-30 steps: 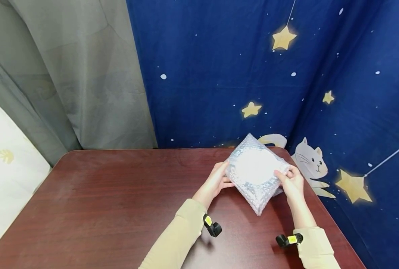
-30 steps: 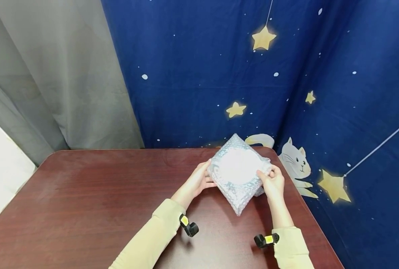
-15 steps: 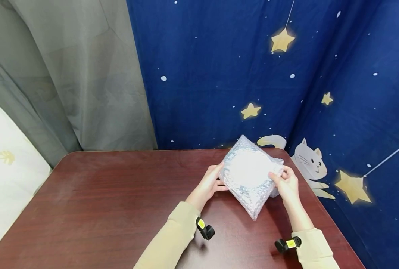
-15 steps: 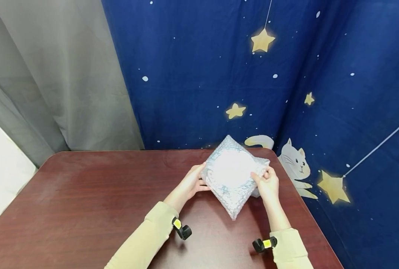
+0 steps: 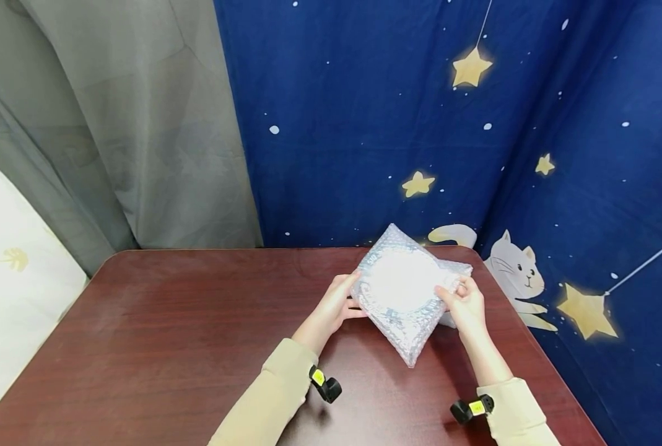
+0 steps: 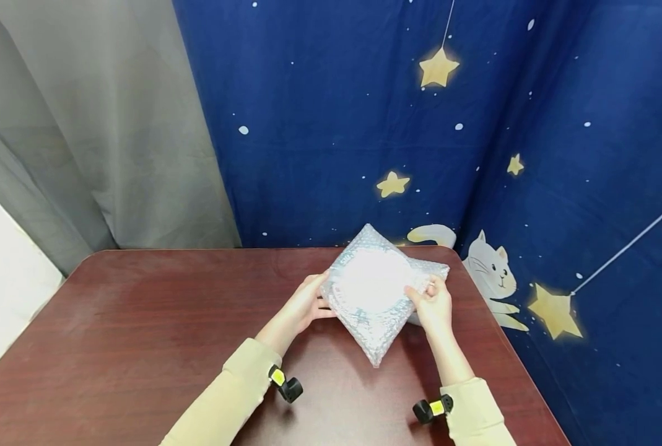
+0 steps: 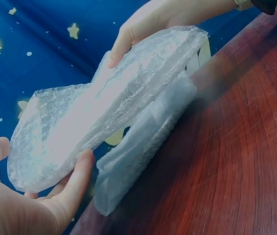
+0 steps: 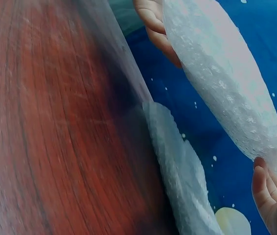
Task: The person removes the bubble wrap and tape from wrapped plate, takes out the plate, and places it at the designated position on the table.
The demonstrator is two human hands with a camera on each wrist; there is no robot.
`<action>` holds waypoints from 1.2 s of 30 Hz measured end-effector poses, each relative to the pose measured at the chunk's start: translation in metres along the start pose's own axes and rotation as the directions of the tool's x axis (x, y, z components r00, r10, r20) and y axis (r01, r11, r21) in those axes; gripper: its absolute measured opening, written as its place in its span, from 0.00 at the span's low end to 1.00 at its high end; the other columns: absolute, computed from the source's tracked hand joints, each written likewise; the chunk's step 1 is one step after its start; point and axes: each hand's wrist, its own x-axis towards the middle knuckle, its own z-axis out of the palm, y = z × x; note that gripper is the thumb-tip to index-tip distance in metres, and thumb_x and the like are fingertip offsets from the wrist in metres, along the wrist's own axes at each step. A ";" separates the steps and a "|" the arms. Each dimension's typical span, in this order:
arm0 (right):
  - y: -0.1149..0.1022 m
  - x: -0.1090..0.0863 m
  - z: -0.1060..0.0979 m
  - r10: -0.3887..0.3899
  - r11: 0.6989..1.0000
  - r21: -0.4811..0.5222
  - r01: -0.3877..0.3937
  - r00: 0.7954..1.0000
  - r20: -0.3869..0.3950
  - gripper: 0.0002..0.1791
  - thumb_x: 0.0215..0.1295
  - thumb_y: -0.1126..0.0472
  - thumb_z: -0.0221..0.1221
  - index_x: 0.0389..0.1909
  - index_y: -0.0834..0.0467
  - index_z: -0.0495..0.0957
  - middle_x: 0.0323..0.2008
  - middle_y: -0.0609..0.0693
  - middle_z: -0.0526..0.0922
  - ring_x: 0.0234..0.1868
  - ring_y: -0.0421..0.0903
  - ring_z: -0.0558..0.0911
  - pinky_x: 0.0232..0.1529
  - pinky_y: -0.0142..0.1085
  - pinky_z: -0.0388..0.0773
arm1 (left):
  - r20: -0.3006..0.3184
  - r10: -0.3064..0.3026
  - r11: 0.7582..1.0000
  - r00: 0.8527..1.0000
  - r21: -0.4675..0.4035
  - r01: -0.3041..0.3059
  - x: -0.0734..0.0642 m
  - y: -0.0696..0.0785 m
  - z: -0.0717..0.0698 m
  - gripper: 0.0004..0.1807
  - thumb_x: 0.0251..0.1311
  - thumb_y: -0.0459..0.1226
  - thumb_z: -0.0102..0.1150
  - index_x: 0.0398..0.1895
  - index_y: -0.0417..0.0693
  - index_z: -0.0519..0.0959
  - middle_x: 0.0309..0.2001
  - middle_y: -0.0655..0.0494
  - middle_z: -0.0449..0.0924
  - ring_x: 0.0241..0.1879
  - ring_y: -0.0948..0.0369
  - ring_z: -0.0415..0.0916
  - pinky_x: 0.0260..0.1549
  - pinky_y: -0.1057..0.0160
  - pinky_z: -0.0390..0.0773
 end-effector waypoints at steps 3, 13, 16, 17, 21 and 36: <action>-0.002 -0.003 0.005 -0.004 1.000 0.005 0.004 1.000 0.011 0.25 0.59 0.71 0.63 0.55 0.68 0.64 0.21 0.43 0.67 0.19 0.33 0.70 0.19 0.26 0.74 | 0.000 0.011 1.000 1.000 0.004 -0.011 -0.004 0.002 -0.006 0.28 0.66 0.49 0.53 0.59 0.43 0.57 0.48 0.40 0.70 0.34 0.51 0.80 0.36 0.48 0.82; -0.004 -0.010 0.022 -0.018 0.999 0.051 0.016 0.999 0.045 0.19 0.59 0.72 0.63 0.46 0.65 0.65 0.18 0.41 0.63 0.17 0.33 0.67 0.19 0.27 0.72 | -0.014 0.052 0.999 0.999 -0.011 -0.052 -0.019 0.011 -0.023 0.24 0.67 0.47 0.52 0.56 0.43 0.57 0.44 0.43 0.70 0.32 0.53 0.80 0.33 0.51 0.83; -0.004 -0.011 0.028 -0.001 0.996 0.086 -0.005 0.998 0.064 0.21 0.59 0.71 0.63 0.49 0.65 0.64 0.19 0.41 0.64 0.18 0.33 0.67 0.19 0.26 0.72 | -0.023 0.057 0.998 0.998 -0.020 -0.058 -0.023 0.013 -0.028 0.23 0.67 0.46 0.52 0.56 0.43 0.57 0.44 0.43 0.70 0.33 0.53 0.80 0.32 0.52 0.83; -0.004 -0.012 0.029 0.006 0.995 0.099 -0.013 0.998 0.069 0.21 0.60 0.71 0.63 0.50 0.64 0.64 0.20 0.41 0.65 0.18 0.33 0.68 0.19 0.26 0.71 | -0.029 0.056 0.998 0.998 -0.024 -0.057 -0.025 0.014 -0.030 0.23 0.67 0.46 0.52 0.55 0.43 0.58 0.44 0.43 0.70 0.33 0.53 0.80 0.31 0.52 0.83; -0.006 -0.016 0.037 0.018 0.989 0.144 -0.031 0.996 0.089 0.23 0.59 0.72 0.62 0.52 0.64 0.63 0.21 0.42 0.66 0.19 0.32 0.68 0.19 0.26 0.71 | -0.038 0.061 0.998 0.997 -0.026 -0.062 -0.030 0.016 -0.037 0.22 0.68 0.45 0.52 0.55 0.44 0.58 0.44 0.43 0.70 0.34 0.54 0.80 0.29 0.54 0.83; -0.007 -0.029 0.064 0.005 0.979 0.201 -0.032 0.991 0.135 0.21 0.58 0.74 0.62 0.49 0.65 0.64 0.22 0.42 0.74 0.20 0.34 0.72 0.20 0.25 0.72 | -0.085 0.080 0.996 0.993 -0.031 -0.083 -0.049 0.021 -0.065 0.17 0.68 0.41 0.51 0.52 0.45 0.59 0.40 0.48 0.71 0.32 0.56 0.80 0.28 0.56 0.82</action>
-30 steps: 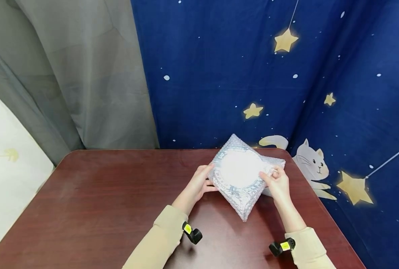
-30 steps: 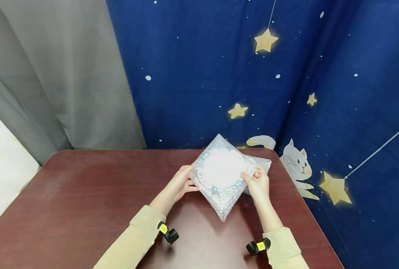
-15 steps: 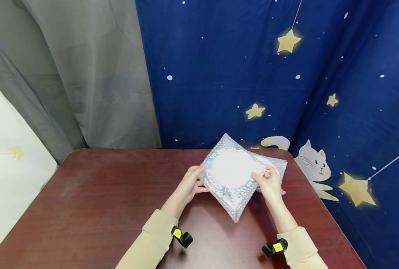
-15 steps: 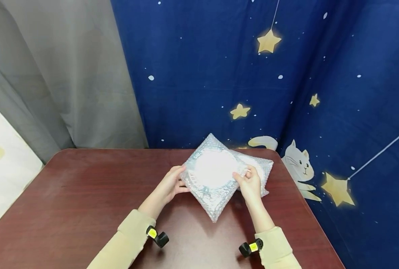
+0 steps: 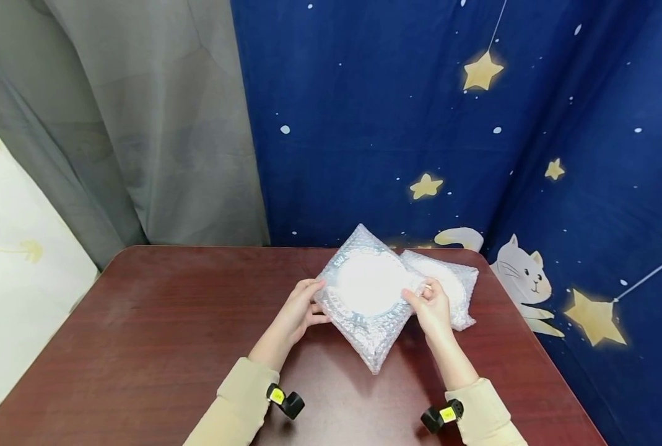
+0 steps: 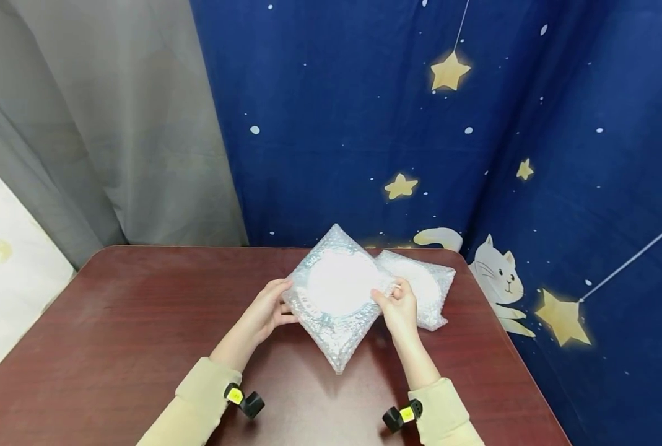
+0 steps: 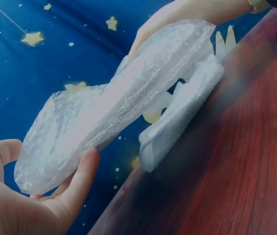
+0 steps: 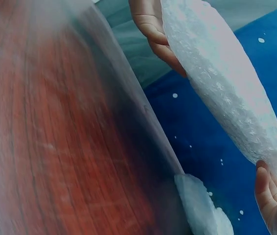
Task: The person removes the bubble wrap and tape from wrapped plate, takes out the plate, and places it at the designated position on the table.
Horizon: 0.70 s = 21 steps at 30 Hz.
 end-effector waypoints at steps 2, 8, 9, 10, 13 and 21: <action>0.001 -0.001 0.004 0.004 1.000 0.002 -0.004 1.000 0.007 0.21 0.58 0.74 0.62 0.50 0.66 0.64 0.22 0.43 0.74 0.20 0.34 0.72 0.20 0.25 0.72 | -0.004 0.003 1.000 1.000 0.001 -0.003 -0.003 0.001 -0.004 0.18 0.68 0.41 0.51 0.53 0.45 0.59 0.41 0.47 0.71 0.32 0.56 0.80 0.28 0.56 0.82; 0.004 -0.005 0.013 0.007 0.999 0.034 -0.008 1.000 0.025 0.21 0.58 0.75 0.61 0.50 0.66 0.64 0.24 0.43 0.75 0.21 0.34 0.72 0.20 0.25 0.71 | -0.003 -0.006 1.000 1.000 0.010 0.006 -0.009 0.004 -0.014 0.25 0.69 0.41 0.49 0.65 0.42 0.59 0.46 0.45 0.73 0.36 0.55 0.80 0.31 0.55 0.82; 0.004 -0.005 0.015 0.006 0.999 0.040 -0.007 1.000 0.026 0.21 0.58 0.76 0.61 0.50 0.66 0.64 0.23 0.43 0.74 0.21 0.34 0.72 0.20 0.25 0.70 | 0.001 -0.005 1.000 1.000 0.012 0.005 -0.010 0.004 -0.016 0.25 0.69 0.41 0.49 0.66 0.42 0.60 0.46 0.45 0.74 0.36 0.55 0.80 0.31 0.55 0.82; 0.005 -0.006 0.016 0.007 0.999 0.043 -0.008 1.000 0.031 0.21 0.58 0.76 0.61 0.50 0.67 0.64 0.24 0.44 0.74 0.21 0.34 0.72 0.20 0.25 0.70 | 0.005 -0.006 1.000 1.000 0.013 0.006 -0.010 0.004 -0.018 0.26 0.69 0.41 0.49 0.66 0.42 0.60 0.46 0.45 0.74 0.37 0.55 0.80 0.32 0.54 0.82; 0.007 -0.006 0.020 0.009 0.999 0.038 -0.010 0.999 0.034 0.22 0.57 0.75 0.61 0.51 0.67 0.64 0.24 0.44 0.74 0.20 0.34 0.72 0.19 0.25 0.70 | 0.011 -0.001 1.000 1.000 0.020 0.001 -0.012 0.004 -0.024 0.26 0.70 0.41 0.49 0.67 0.41 0.61 0.46 0.46 0.75 0.38 0.54 0.80 0.33 0.54 0.82; 0.015 -0.008 0.031 0.037 0.998 0.052 -0.040 0.997 0.065 0.23 0.58 0.75 0.62 0.53 0.67 0.64 0.27 0.45 0.77 0.22 0.34 0.75 0.21 0.26 0.73 | 0.021 -0.005 1.000 1.000 0.014 0.005 -0.013 0.000 -0.041 0.26 0.70 0.41 0.48 0.67 0.39 0.60 0.43 0.49 0.75 0.38 0.54 0.80 0.34 0.54 0.82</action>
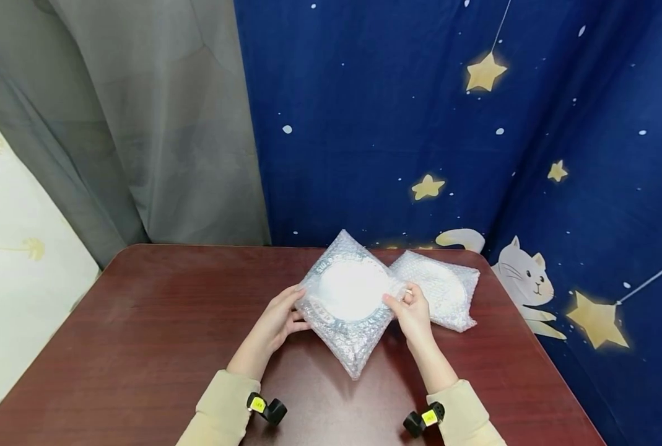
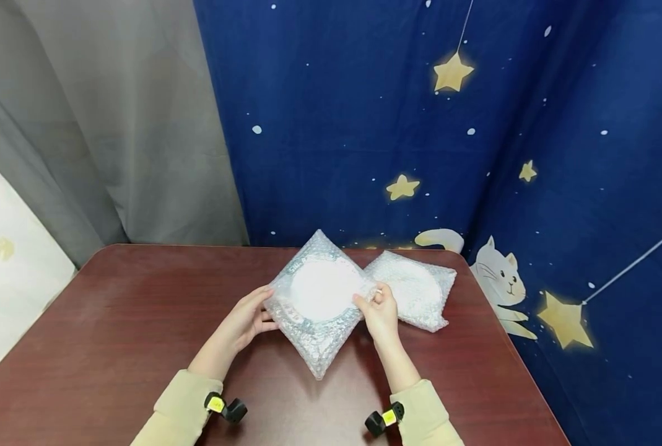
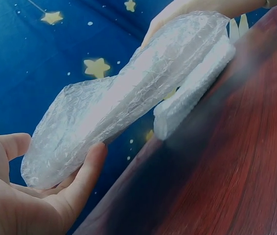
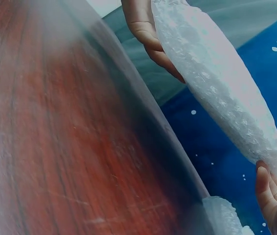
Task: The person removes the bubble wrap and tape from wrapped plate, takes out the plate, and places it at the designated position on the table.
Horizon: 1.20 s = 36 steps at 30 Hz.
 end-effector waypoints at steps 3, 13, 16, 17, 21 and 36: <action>0.004 0.000 0.004 0.010 1.000 0.014 -0.011 1.000 0.009 0.23 0.58 0.75 0.62 0.53 0.67 0.64 0.27 0.45 0.77 0.21 0.34 0.74 0.21 0.26 0.72 | -0.013 -0.004 1.000 1.000 0.003 0.004 -0.001 0.000 -0.005 0.26 0.70 0.40 0.48 0.67 0.40 0.60 0.44 0.49 0.76 0.38 0.53 0.80 0.35 0.53 0.82; 0.000 -0.009 0.016 0.030 0.999 0.028 -0.031 0.998 0.058 0.21 0.56 0.78 0.60 0.49 0.70 0.65 0.22 0.47 0.70 0.17 0.36 0.71 0.20 0.28 0.71 | -0.037 -0.027 0.999 0.999 0.019 0.027 -0.003 -0.001 -0.023 0.27 0.70 0.39 0.48 0.69 0.41 0.59 0.45 0.48 0.75 0.39 0.53 0.80 0.35 0.53 0.82; 0.002 -0.010 0.020 0.012 0.999 0.035 -0.015 0.997 0.075 0.18 0.56 0.78 0.60 0.44 0.70 0.64 0.20 0.46 0.68 0.16 0.36 0.70 0.19 0.28 0.71 | -0.032 -0.036 0.999 0.999 0.030 0.037 -0.003 -0.002 -0.028 0.28 0.71 0.39 0.48 0.70 0.41 0.58 0.45 0.47 0.75 0.40 0.53 0.80 0.35 0.53 0.82; 0.005 -0.009 0.020 0.014 0.999 0.045 -0.018 0.997 0.077 0.18 0.55 0.78 0.60 0.42 0.69 0.64 0.19 0.46 0.69 0.16 0.36 0.70 0.19 0.28 0.71 | -0.030 -0.037 0.999 0.999 0.033 0.038 -0.003 -0.002 -0.030 0.28 0.71 0.39 0.48 0.70 0.41 0.57 0.46 0.47 0.75 0.40 0.53 0.80 0.36 0.53 0.82; 0.022 -0.003 0.022 0.014 0.999 0.044 -0.017 0.998 0.067 0.17 0.55 0.77 0.62 0.38 0.65 0.63 0.18 0.44 0.68 0.16 0.36 0.70 0.18 0.27 0.69 | -0.022 -0.028 0.998 0.999 0.059 0.029 -0.004 -0.004 -0.036 0.28 0.72 0.40 0.47 0.71 0.40 0.56 0.48 0.45 0.74 0.41 0.53 0.79 0.37 0.53 0.81; 0.048 0.002 0.031 0.058 0.998 -0.028 -0.056 0.995 0.082 0.22 0.55 0.73 0.64 0.49 0.68 0.66 0.26 0.49 0.79 0.21 0.38 0.76 0.20 0.28 0.74 | -0.045 -0.025 0.994 0.999 0.106 0.030 -0.002 -0.015 -0.053 0.28 0.72 0.36 0.44 0.71 0.37 0.54 0.46 0.43 0.75 0.39 0.53 0.80 0.35 0.54 0.81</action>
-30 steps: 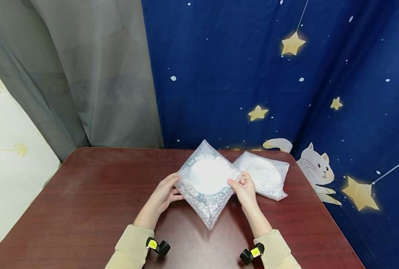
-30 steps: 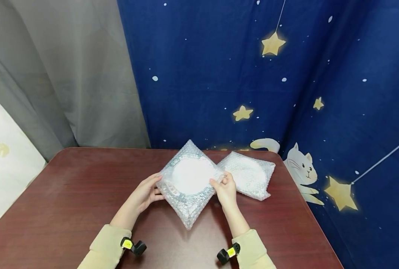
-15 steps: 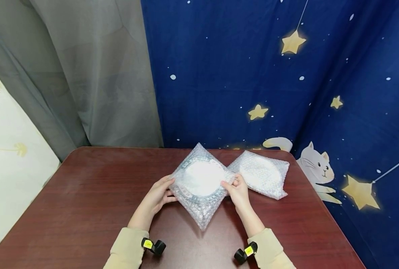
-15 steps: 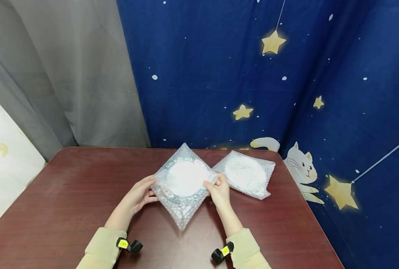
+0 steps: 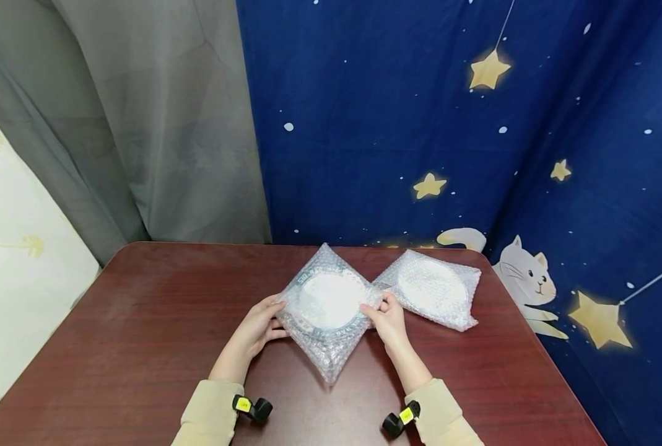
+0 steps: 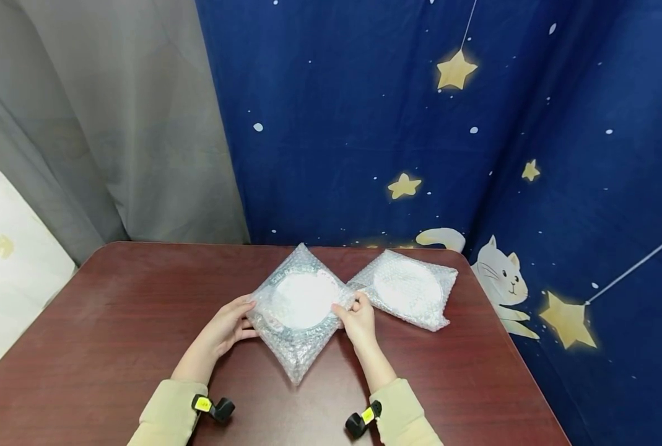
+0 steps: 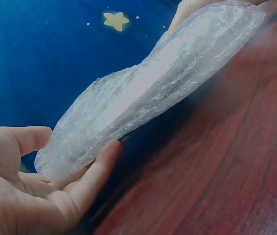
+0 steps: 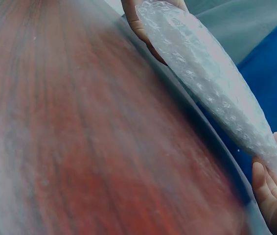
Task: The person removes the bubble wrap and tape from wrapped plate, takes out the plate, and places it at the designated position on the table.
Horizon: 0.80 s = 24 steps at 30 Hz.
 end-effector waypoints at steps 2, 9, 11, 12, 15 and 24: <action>0.001 0.001 0.000 0.003 1.000 -0.007 -0.003 1.000 0.008 0.23 0.56 0.72 0.64 0.50 0.68 0.66 0.28 0.50 0.80 0.21 0.38 0.76 0.20 0.28 0.74 | -0.007 -0.005 1.000 1.000 0.002 0.005 0.001 -0.001 -0.001 0.27 0.72 0.36 0.44 0.71 0.37 0.55 0.46 0.44 0.76 0.39 0.53 0.80 0.35 0.54 0.82; -0.007 -0.003 0.000 0.043 0.999 0.000 -0.043 0.998 0.041 0.26 0.56 0.73 0.64 0.54 0.71 0.64 0.30 0.53 0.81 0.22 0.40 0.77 0.21 0.30 0.77 | 0.001 -0.008 1.000 1.000 0.017 0.008 0.003 -0.003 -0.004 0.27 0.72 0.35 0.44 0.70 0.35 0.54 0.45 0.46 0.77 0.38 0.54 0.81 0.35 0.54 0.82; -0.014 -0.006 0.001 0.054 0.998 -0.015 -0.053 0.997 0.048 0.26 0.56 0.74 0.63 0.54 0.72 0.63 0.29 0.53 0.80 0.22 0.40 0.77 0.21 0.31 0.77 | 0.001 -0.008 1.000 1.000 0.023 0.008 0.004 -0.003 -0.005 0.28 0.72 0.35 0.45 0.71 0.34 0.53 0.44 0.46 0.78 0.38 0.55 0.81 0.34 0.55 0.82; -0.018 -0.008 0.001 0.058 0.998 -0.025 -0.057 0.997 0.052 0.26 0.56 0.74 0.63 0.54 0.73 0.63 0.28 0.52 0.80 0.22 0.40 0.77 0.21 0.31 0.77 | -0.001 -0.006 1.000 1.000 0.027 0.006 0.004 -0.003 -0.005 0.28 0.72 0.35 0.45 0.70 0.34 0.53 0.44 0.46 0.78 0.37 0.55 0.81 0.33 0.56 0.82; -0.025 -0.012 0.003 0.063 0.997 -0.050 -0.060 0.996 0.062 0.26 0.57 0.74 0.62 0.55 0.74 0.63 0.26 0.51 0.79 0.21 0.40 0.76 0.22 0.31 0.77 | -0.010 -0.003 0.999 1.000 0.049 0.004 0.006 -0.002 -0.006 0.28 0.71 0.35 0.46 0.70 0.33 0.54 0.42 0.46 0.79 0.35 0.57 0.81 0.32 0.58 0.83; -0.021 -0.010 0.001 0.022 0.997 -0.076 -0.015 0.996 0.089 0.23 0.57 0.75 0.61 0.51 0.77 0.64 0.23 0.50 0.78 0.20 0.39 0.75 0.22 0.30 0.76 | -0.033 0.031 0.994 0.999 0.104 -0.028 0.008 -0.003 -0.006 0.26 0.69 0.33 0.50 0.65 0.30 0.60 0.38 0.48 0.80 0.31 0.61 0.81 0.30 0.62 0.82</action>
